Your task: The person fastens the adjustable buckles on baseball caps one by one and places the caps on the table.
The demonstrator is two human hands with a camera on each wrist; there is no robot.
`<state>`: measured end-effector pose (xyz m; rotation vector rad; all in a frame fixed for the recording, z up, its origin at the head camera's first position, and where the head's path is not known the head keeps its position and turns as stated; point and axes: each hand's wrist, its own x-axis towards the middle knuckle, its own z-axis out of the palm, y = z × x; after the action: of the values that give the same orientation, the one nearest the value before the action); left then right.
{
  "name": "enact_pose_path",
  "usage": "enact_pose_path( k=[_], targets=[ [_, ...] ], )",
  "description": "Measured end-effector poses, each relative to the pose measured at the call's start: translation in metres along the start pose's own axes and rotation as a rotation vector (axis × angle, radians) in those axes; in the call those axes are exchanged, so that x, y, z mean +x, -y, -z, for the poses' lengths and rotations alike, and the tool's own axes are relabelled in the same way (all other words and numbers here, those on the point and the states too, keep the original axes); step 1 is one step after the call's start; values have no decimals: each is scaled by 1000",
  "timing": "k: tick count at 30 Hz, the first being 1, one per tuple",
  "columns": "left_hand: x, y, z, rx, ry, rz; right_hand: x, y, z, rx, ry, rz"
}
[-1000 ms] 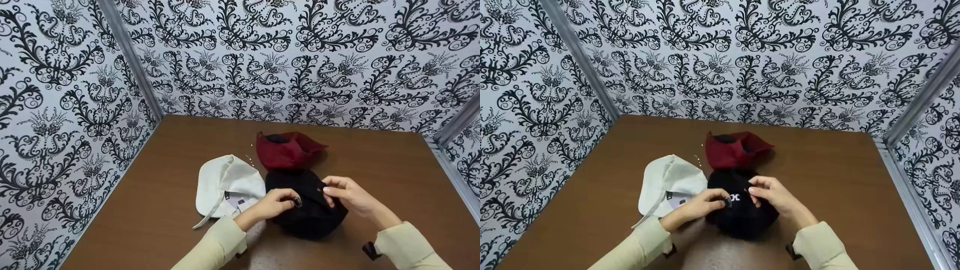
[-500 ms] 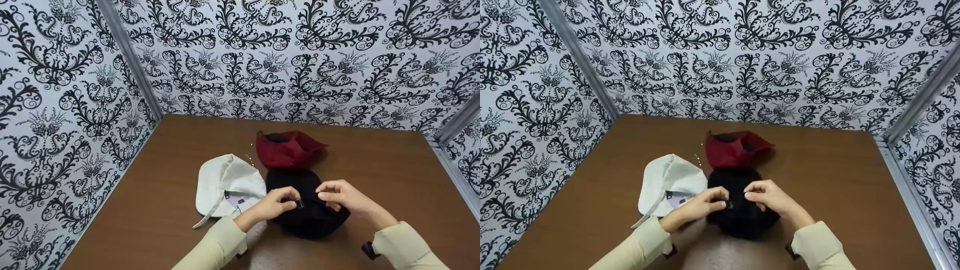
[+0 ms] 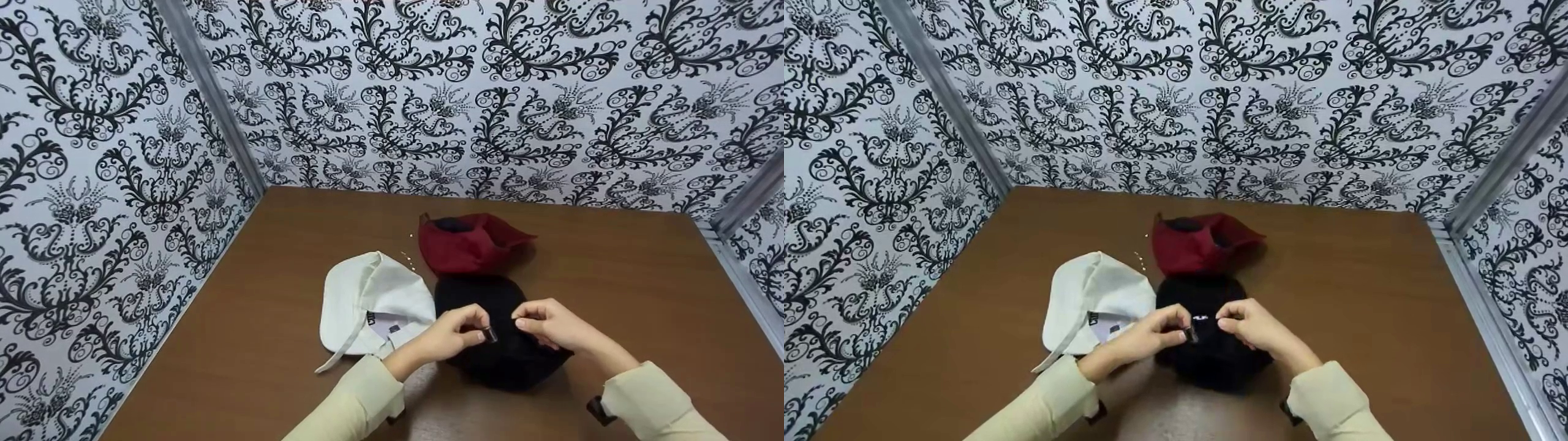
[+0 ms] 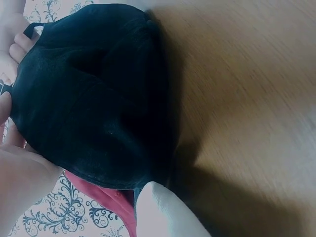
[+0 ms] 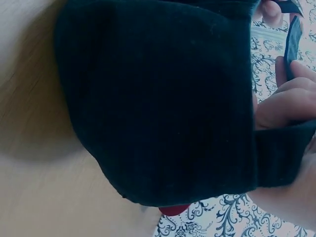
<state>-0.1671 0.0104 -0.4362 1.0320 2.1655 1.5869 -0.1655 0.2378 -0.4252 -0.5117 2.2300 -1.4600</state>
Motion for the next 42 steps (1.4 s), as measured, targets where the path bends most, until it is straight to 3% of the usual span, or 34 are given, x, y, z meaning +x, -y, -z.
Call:
enact_pose_path(
  k=[3, 7, 12, 18, 23, 29, 33, 38, 42],
  targets=[
    [-2, -3, 1, -7, 0, -7, -1, 1, 0, 14, 22, -27],
    [0, 8, -2, 10, -4, 1, -2, 1, 1, 49, 95, -22],
    [3, 22, -5, 28, -4, 10, -1, -2, 1, 80, 163, 19],
    [4, 25, -8, 31, -11, 24, 2, -3, -3, 80, 192, 84],
    [4, 20, -10, 41, -37, 32, 3, 1, -8, 83, 179, 115],
    [-2, -5, -4, 45, -44, 19, 4, 3, -8, 66, 177, 153],
    [-6, -13, 0, 27, -90, 34, 1, 3, -2, 29, 169, 132],
    [-9, -15, 5, -13, -191, 50, -7, 4, 9, -20, 185, 124],
    [-8, -1, 4, 20, -220, 57, -11, 5, 14, 11, 210, 130]
  ],
)
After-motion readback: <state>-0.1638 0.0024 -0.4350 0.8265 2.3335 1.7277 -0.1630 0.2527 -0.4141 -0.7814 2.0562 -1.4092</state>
